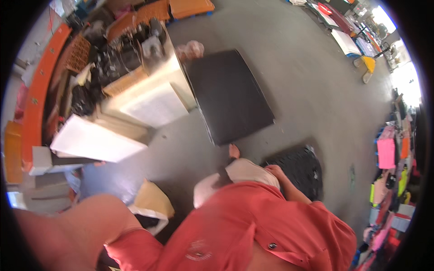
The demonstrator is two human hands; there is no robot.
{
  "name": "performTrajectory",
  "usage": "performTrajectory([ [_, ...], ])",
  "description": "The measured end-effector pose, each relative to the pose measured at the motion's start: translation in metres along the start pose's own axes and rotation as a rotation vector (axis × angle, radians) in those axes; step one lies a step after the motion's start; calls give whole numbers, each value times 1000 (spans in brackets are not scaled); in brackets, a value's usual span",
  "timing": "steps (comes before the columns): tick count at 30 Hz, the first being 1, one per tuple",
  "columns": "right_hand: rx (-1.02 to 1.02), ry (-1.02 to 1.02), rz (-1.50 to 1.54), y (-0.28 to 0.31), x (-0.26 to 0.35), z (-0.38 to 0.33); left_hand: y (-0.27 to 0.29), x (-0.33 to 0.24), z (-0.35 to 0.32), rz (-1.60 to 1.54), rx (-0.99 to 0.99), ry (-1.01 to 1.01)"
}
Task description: The person uses a die-cutting press to cut multiple rubber shoe sole pieces from a black rubber sheet. They place the sheet, position the die, press the machine, and remove the cut pieces repeatedly.
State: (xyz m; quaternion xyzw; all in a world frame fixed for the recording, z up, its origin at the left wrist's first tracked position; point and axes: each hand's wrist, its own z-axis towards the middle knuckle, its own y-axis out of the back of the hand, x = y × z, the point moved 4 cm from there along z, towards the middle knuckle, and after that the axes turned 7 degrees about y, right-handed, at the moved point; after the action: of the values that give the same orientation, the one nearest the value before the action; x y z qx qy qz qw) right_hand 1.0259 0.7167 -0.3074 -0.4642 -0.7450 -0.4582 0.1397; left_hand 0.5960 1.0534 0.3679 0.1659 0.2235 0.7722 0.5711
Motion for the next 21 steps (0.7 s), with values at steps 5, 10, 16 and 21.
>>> performTrajectory([
  [5,-82,198,-269,82,-4,79,-80,35,9,102,-28,278],
  [10,-174,18,256,106,-31,135,-139,80,15,152,-109,402],
  [16,-245,474,-280,86,-77,159,-143,105,18,234,-235,372],
  [21,-18,-238,269,65,-87,145,-133,156,57,175,-267,242],
])
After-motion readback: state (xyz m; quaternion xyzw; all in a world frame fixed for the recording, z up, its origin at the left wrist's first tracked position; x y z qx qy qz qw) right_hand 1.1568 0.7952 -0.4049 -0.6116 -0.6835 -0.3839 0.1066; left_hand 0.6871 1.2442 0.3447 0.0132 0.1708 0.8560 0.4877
